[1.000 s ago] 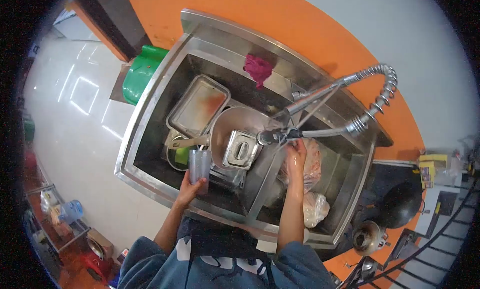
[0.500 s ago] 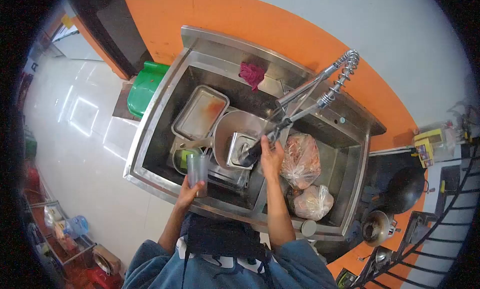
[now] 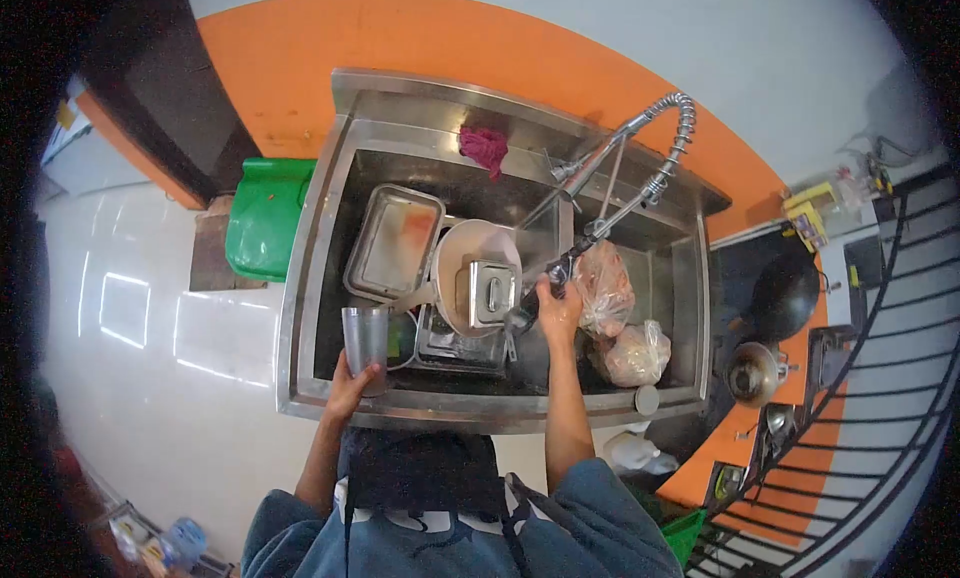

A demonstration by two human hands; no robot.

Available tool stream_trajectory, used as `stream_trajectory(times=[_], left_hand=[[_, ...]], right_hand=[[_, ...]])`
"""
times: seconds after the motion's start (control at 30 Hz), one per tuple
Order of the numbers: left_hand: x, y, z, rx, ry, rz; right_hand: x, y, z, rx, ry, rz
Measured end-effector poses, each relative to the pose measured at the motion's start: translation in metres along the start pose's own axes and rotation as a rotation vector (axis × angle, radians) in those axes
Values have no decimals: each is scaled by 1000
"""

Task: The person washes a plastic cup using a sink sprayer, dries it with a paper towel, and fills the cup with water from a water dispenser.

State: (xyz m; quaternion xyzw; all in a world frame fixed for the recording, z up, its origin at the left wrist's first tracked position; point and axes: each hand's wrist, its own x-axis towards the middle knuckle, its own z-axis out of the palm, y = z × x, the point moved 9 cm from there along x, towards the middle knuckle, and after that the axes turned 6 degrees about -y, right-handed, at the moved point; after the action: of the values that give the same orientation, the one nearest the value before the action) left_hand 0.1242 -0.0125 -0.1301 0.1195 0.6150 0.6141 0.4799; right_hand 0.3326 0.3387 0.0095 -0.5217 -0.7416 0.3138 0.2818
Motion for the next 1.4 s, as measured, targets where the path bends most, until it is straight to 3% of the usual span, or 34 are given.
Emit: stream_trajectory(times=[0.13,0.23,0.37,0.5,0.73,1.2,1.4], left_hand=[[11,9,-8,-32,-69,-9],[12,16,-6,13,-89,-22],[8,20,-17,13,-98,1],[-2,36,-35,-40,-63,10],[-15,31,-74,-109,29,14],[-16,31,-88,-190,11,70],[-18,28,-103,-181,40,34]], right_hand=[[-19,-4,2,188,73,18],[-17,-16,12,30,32,-65],[-27,-60,36,506,-35,7],[-33,-82,50,540,-87,76],[-46,-170,58,586,-115,-18],[-25,-208,104,830,-219,-28],[-9,-203,116,758,-229,-58]])
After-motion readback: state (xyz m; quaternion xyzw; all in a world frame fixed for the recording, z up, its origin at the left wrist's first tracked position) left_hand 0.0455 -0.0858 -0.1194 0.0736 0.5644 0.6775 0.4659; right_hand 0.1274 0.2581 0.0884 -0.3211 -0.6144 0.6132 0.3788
